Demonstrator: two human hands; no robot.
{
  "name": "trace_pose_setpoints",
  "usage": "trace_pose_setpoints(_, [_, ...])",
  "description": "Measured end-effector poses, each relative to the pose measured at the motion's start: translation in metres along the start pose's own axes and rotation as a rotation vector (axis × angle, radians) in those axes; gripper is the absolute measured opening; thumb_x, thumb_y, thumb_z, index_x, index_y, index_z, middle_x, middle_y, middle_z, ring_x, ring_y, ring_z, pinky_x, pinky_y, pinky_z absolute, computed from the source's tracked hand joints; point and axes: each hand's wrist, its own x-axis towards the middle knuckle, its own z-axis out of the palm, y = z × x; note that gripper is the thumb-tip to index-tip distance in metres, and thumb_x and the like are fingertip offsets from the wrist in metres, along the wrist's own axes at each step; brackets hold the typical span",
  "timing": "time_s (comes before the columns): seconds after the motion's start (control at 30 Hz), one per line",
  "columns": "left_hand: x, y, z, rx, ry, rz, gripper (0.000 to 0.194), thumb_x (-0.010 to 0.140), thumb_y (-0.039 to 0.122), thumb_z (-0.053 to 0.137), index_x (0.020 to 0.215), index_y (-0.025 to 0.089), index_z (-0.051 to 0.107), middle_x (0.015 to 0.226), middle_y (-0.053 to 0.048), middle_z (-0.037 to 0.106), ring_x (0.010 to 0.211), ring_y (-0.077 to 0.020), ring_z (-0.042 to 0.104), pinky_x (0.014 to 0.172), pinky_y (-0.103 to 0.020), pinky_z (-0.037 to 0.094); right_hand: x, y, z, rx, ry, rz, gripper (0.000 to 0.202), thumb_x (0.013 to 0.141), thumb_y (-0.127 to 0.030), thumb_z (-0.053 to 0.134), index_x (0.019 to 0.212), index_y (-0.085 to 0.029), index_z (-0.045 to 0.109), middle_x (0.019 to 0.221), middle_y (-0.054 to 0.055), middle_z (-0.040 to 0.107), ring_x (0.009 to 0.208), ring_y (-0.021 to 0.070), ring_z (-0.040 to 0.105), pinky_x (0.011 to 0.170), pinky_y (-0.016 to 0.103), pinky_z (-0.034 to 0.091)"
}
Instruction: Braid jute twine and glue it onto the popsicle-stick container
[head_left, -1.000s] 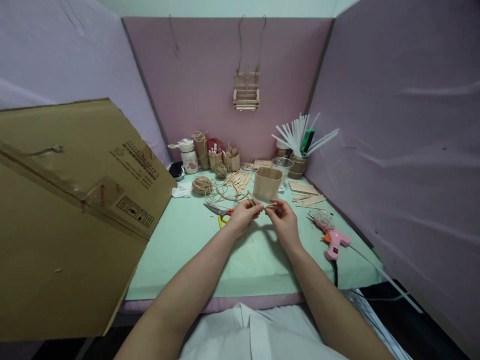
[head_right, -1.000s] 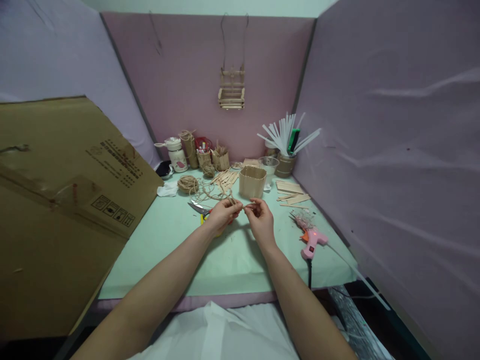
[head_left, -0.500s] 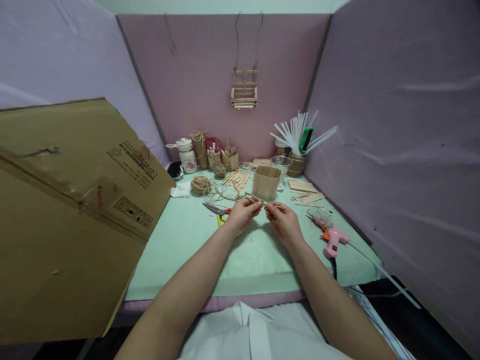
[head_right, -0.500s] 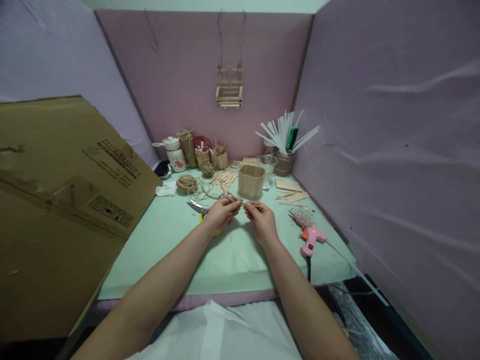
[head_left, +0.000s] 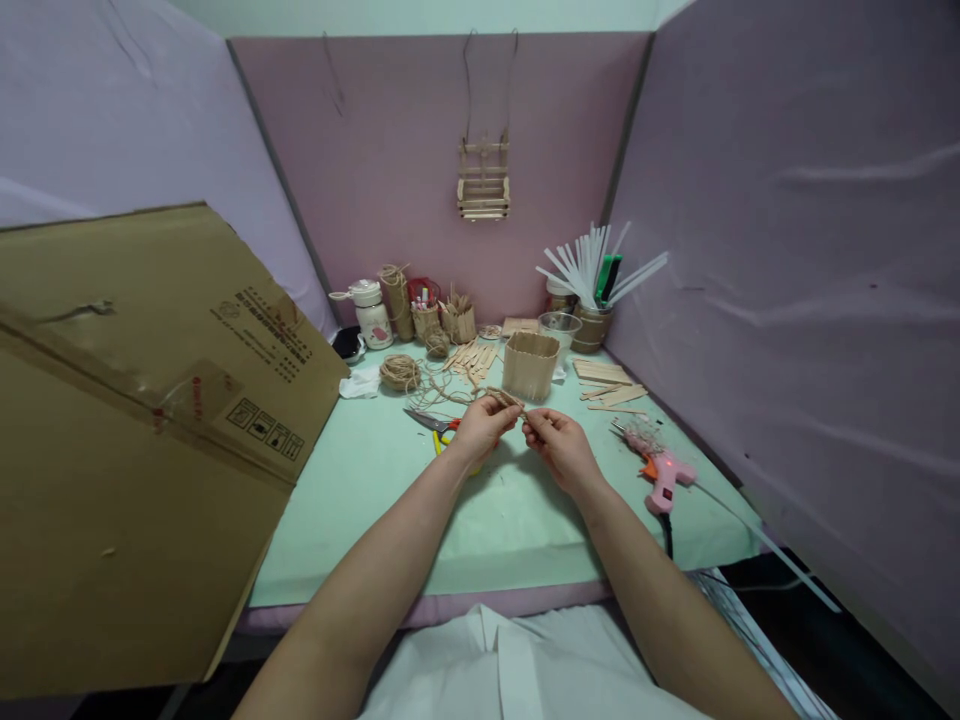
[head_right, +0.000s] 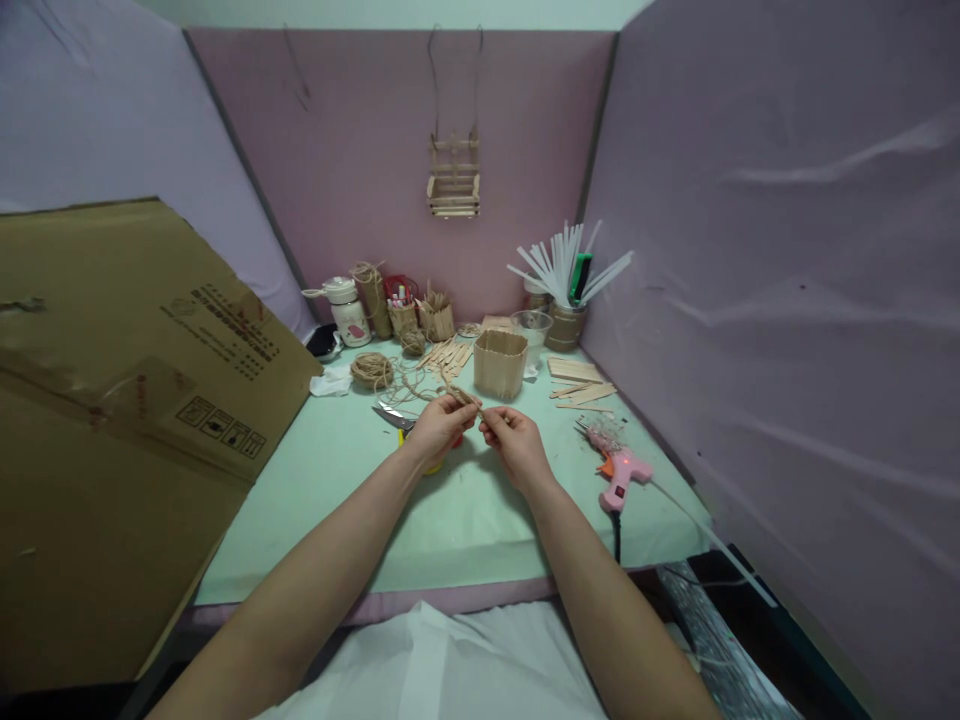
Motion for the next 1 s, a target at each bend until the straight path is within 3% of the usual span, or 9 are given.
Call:
trace_pose_setpoints(0.33, [0.0023, 0.0029, -0.0015, -0.044, -0.017, -0.003, 0.034, 0.058, 0.034, 0.077, 0.082, 0.011, 0.068, 0.068, -0.001, 0.061, 0.060, -0.0067, 0.051, 0.064, -0.021, 0.041, -0.0015, -0.0009, -0.0004, 0.002, -0.004, 0.038, 0.035, 0.061, -0.046, 0.076, 0.072, -0.015, 0.063, 0.057, -0.002, 0.057, 0.048, 0.0064, 0.044, 0.047, 0.021, 0.033])
trace_pose_setpoints(0.8, [0.0008, 0.0073, -0.0015, -0.075, 0.011, 0.008, 0.029, 0.060, 0.032, 0.077, 0.078, 0.011, 0.069, 0.064, -0.001, 0.061, 0.056, -0.0058, 0.051, 0.058, -0.018, 0.039, -0.0039, -0.0012, 0.0000, -0.060, -0.070, 0.005, 0.036, 0.063, -0.047, 0.074, 0.080, -0.017, 0.065, 0.064, 0.000, 0.062, 0.054, 0.0092, 0.049, 0.055, 0.024, 0.039])
trace_pose_setpoints(1.0, [0.0025, 0.0092, -0.0062, -0.200, 0.037, -0.064, 0.020, 0.075, 0.028, 0.066, 0.084, 0.010, 0.068, 0.073, -0.005, 0.066, 0.065, -0.0100, 0.060, 0.063, -0.020, 0.047, -0.0030, 0.0019, -0.0009, -0.198, -0.065, -0.061, 0.033, 0.069, -0.049, 0.067, 0.075, -0.017, 0.062, 0.060, -0.001, 0.058, 0.052, 0.0091, 0.046, 0.053, 0.023, 0.035])
